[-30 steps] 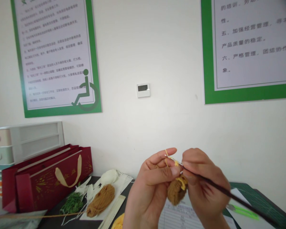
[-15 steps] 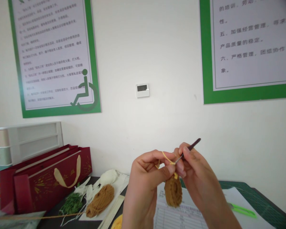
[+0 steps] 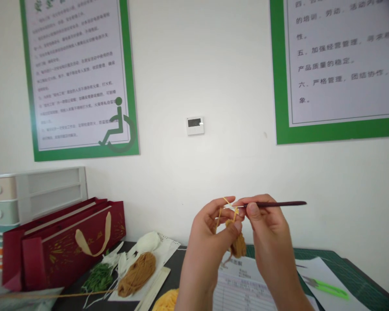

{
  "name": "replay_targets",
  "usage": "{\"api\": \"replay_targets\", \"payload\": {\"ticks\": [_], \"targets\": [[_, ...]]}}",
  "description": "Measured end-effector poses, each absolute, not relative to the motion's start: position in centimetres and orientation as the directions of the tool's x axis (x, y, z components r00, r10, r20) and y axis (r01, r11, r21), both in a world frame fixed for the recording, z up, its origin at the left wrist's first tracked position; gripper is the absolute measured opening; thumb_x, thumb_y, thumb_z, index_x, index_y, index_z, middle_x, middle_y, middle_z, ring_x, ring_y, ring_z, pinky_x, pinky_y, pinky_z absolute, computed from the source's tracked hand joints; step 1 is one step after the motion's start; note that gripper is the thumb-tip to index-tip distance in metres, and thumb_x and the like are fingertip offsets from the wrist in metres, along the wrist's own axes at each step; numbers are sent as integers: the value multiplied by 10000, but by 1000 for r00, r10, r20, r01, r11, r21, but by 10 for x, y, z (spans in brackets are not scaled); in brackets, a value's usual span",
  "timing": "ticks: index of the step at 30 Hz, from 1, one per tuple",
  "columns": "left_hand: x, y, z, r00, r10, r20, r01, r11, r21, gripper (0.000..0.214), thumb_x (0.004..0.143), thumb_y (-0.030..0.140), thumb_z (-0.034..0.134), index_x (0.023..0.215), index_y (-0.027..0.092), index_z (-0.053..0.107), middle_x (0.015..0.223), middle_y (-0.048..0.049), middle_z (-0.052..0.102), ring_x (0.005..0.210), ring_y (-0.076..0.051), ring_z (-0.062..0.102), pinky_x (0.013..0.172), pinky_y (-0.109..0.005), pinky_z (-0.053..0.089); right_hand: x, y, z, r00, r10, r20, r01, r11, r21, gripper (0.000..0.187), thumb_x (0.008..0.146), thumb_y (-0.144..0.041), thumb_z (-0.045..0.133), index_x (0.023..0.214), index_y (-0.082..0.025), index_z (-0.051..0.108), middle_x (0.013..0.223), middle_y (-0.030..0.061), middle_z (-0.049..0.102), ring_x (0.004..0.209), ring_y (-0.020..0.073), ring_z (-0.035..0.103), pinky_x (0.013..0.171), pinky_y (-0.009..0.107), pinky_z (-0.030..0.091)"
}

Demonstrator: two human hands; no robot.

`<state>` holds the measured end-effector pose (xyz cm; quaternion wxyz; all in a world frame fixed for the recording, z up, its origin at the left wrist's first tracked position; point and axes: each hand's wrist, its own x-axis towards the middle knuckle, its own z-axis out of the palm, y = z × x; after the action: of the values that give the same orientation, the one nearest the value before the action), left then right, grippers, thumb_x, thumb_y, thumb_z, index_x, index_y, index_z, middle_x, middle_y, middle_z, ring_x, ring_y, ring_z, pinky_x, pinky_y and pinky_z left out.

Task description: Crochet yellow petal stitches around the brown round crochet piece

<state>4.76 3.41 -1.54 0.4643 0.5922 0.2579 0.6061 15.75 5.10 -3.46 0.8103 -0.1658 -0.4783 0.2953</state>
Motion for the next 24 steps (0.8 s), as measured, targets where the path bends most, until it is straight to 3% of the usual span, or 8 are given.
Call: {"api": "replay_targets", "payload": {"ticks": [3,7,10,12,15,24], "targets": [[42,39,-16,155,836,526,-72,-522,850,335,843,263,731,1170,193,731,1128,-127,738,967,-271,664,853,-441,536,164,56,-33,359,685,634,-380,728,-571,184,933,-411,701,880,-239,668,847,-10,695,708,111,578,702,256,506],[36,48,-16,160,764,624,202,-645,737,281,878,227,705,1155,207,743,1243,-118,705,1250,-318,532,1127,-551,355,172,65,-35,346,731,588,-436,680,-589,219,922,-414,718,858,-213,660,830,-9,685,666,92,543,635,225,475],[34,58,-20,196,767,611,343,-637,691,258,909,259,705,1157,190,721,1224,-114,699,1248,-317,554,1121,-592,380,176,79,-45,325,768,552,-470,637,-611,192,929,-373,716,914,-188,667,863,1,688,686,100,583,651,239,515],[34,68,-26,215,788,576,379,-611,695,318,961,329,660,1253,203,659,1354,-116,638,1198,-297,621,1011,-549,514,178,92,-56,294,809,509,-497,585,-641,264,974,-362,650,1150,-165,658,1101,60,698,883,176,687,767,361,598],[38,84,-38,232,819,524,332,-573,749,371,972,338,647,1317,203,619,1358,-122,631,1133,-283,655,935,-512,571,182,108,-74,266,857,440,-537,512,-671,363,976,-362,647,1292,-186,617,1302,103,654,1084,243,682,902,460,594],[69,105,-103,296,855,427,-148,-401,904,381,968,340,656,1314,185,614,1311,-117,651,1077,-272,678,886,-489,593,193,116,-134,260,900,349,-575,435,-693,373,974,-359,650,1302,-187,613,1318,105,647,1101,250,677,913,470,591]]}}
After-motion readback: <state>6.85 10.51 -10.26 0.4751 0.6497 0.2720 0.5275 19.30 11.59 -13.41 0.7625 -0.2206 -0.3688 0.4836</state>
